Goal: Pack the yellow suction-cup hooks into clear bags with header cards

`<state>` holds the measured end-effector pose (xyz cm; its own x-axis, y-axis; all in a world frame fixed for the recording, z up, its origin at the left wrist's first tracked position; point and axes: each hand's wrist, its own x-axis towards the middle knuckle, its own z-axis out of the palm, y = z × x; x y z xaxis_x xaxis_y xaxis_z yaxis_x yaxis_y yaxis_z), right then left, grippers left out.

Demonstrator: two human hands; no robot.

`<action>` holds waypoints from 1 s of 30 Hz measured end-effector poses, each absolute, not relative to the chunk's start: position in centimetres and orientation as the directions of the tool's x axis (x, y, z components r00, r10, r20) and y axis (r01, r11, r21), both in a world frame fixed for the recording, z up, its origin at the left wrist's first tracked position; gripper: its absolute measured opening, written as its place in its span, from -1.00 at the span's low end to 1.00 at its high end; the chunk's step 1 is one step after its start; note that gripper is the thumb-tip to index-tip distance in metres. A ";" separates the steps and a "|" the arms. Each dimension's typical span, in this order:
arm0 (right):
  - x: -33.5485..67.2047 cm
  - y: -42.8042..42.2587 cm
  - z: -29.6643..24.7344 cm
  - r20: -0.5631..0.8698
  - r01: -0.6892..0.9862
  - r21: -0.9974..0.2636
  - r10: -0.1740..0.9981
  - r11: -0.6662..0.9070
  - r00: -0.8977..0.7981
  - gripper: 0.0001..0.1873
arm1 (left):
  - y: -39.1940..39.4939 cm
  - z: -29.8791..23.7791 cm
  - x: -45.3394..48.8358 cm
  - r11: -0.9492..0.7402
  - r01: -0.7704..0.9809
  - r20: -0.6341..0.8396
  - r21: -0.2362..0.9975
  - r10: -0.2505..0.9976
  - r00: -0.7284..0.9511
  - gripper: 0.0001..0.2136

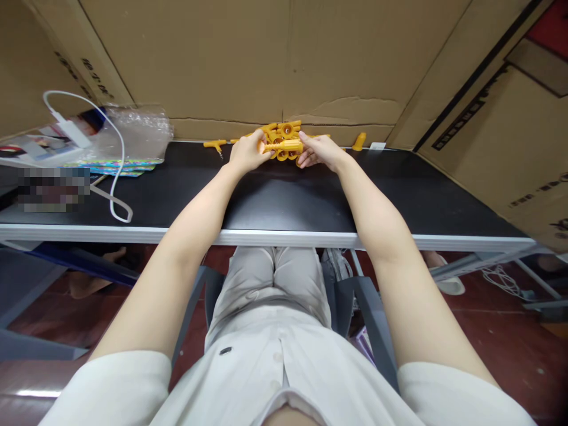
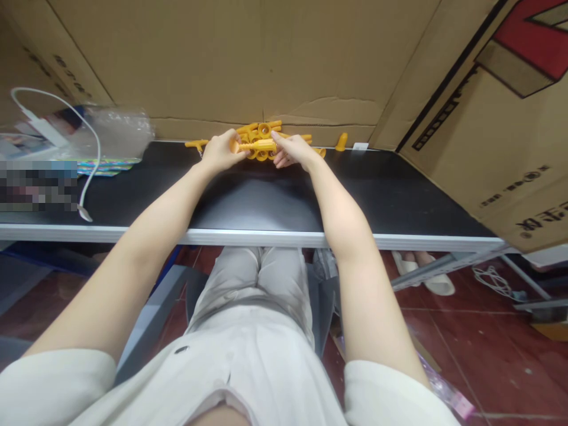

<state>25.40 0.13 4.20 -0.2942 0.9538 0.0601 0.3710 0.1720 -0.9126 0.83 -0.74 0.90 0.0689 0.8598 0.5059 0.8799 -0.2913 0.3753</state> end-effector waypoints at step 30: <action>25.5 0.5 3.9 0.126 0.232 -0.955 0.962 0.184 -0.242 -0.56 | -3.0 2.3 2.3 -0.195 0.918 0.401 0.346 0.915 0.043 -0.45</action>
<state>25.53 0.50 3.94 -0.2418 0.9621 0.1262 0.2324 0.1837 -0.9551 2.33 -2.95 2.29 0.0435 0.9152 0.4007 0.9179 -0.1949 0.3456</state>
